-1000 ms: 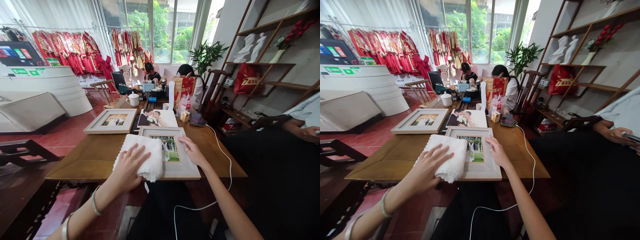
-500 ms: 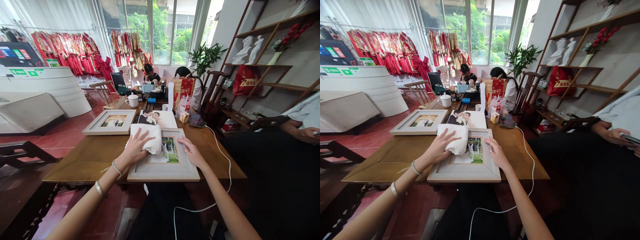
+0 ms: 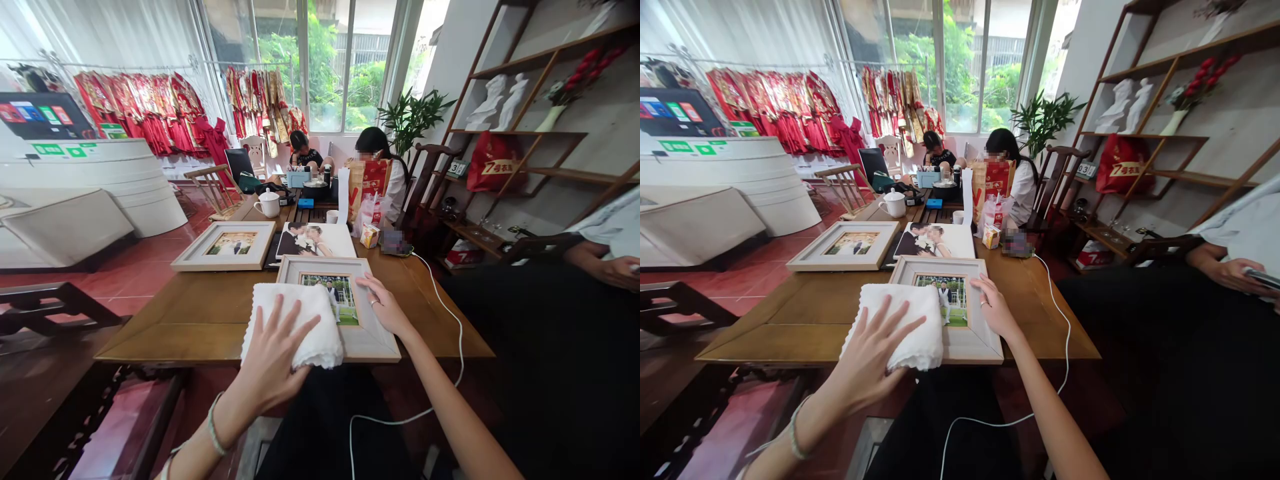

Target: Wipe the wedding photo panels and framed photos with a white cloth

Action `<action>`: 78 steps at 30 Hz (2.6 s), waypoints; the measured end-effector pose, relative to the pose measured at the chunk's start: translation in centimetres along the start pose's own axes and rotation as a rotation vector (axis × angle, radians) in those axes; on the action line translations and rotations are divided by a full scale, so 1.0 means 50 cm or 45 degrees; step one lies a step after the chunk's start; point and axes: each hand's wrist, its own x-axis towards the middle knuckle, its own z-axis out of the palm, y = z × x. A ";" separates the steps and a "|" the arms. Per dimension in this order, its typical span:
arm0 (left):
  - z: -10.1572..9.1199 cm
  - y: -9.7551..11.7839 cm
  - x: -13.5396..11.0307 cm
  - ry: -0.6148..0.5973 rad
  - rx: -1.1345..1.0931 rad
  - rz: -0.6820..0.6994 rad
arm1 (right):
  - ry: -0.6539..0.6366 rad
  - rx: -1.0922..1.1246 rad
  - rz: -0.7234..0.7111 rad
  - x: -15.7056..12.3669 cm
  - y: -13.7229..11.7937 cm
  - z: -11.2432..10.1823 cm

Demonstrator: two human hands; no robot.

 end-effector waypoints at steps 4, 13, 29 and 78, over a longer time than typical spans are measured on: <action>0.014 0.003 0.064 -0.052 0.038 -0.017 | -0.010 0.001 -0.001 -0.001 0.000 -0.002; 0.013 0.046 0.079 -0.167 -0.109 0.109 | -0.017 -0.005 0.000 0.000 0.002 -0.001; 0.060 0.094 0.173 -0.045 -0.011 -0.071 | 0.053 0.108 0.031 0.004 0.035 0.004; 0.018 0.049 0.218 -0.236 0.163 0.278 | 0.067 -0.094 -0.096 0.002 -0.010 -0.006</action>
